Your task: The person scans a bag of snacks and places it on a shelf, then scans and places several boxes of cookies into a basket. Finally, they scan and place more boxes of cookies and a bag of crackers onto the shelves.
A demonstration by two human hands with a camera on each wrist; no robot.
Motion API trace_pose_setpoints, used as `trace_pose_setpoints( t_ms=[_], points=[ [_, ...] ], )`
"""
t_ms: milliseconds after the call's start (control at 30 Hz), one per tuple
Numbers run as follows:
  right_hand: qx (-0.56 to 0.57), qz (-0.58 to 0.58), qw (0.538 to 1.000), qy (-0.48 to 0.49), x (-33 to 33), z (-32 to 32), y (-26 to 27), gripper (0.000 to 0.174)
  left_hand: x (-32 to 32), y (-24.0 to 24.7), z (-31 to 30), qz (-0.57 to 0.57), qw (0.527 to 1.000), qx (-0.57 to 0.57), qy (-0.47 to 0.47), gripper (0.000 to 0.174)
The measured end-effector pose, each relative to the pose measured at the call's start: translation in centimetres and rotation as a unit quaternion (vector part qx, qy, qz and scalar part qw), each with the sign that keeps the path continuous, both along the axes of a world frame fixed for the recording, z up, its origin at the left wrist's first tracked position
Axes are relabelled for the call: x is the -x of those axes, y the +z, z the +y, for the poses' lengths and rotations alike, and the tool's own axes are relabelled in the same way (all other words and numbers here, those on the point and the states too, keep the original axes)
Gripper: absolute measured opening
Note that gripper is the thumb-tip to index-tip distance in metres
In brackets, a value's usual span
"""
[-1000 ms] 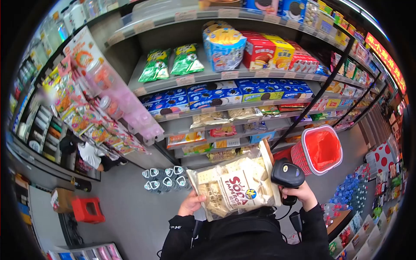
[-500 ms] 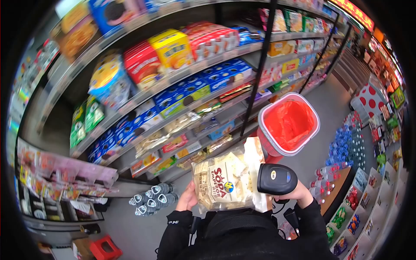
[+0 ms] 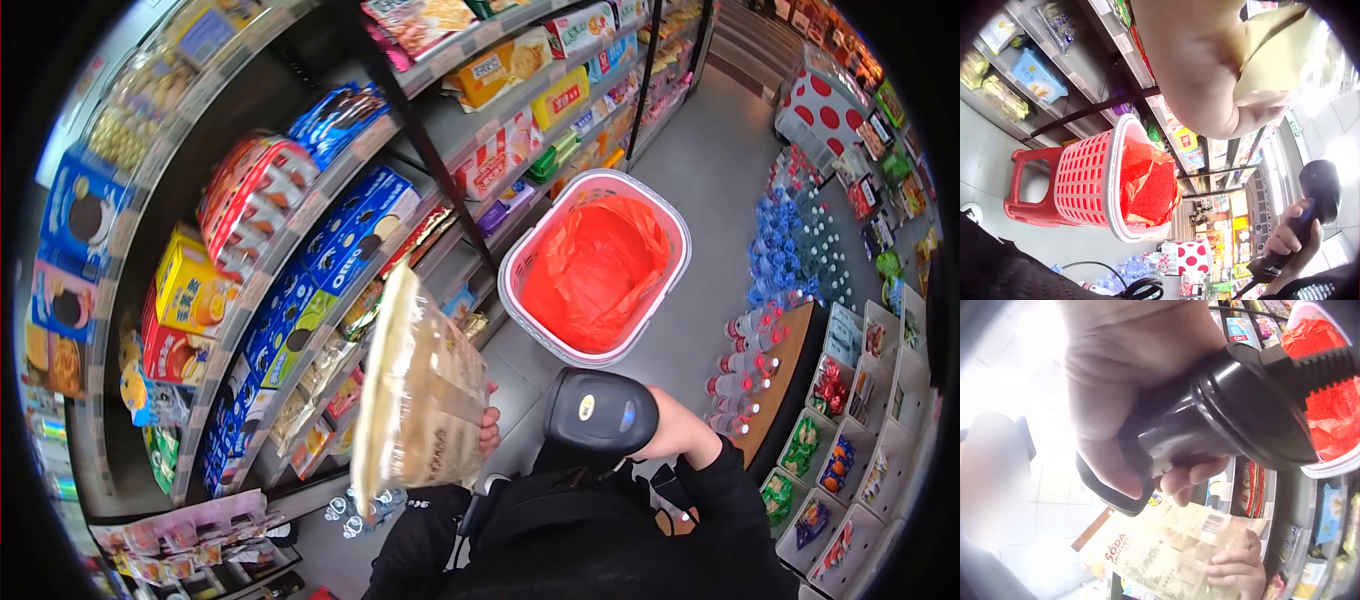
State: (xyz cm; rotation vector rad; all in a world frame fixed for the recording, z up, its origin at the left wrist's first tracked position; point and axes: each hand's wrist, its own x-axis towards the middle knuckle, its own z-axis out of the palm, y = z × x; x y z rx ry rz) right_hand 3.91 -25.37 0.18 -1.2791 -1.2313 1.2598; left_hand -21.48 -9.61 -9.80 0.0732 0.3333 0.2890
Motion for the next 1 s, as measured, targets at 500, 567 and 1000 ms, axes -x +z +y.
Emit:
trace_pose_setpoints(
  t_ms=[500,567,1000],
  points=[
    [0.001,-0.041,0.994,0.100,-1.6,2.5,-2.1,0.042,-6.1,1.3,3.2,-0.074,0.997,0.027,-0.028,0.078],
    [0.005,-0.028,0.995,0.094,-1.7,2.5,-2.5,0.042,-6.4,1.1,3.2,-0.049,0.999,0.010,-0.003,0.079],
    [0.012,0.022,1.000,-0.019,-3.2,3.4,-3.6,0.042,-7.0,-2.7,2.3,-0.232,0.969,0.025,-0.082,0.071]
  ],
)
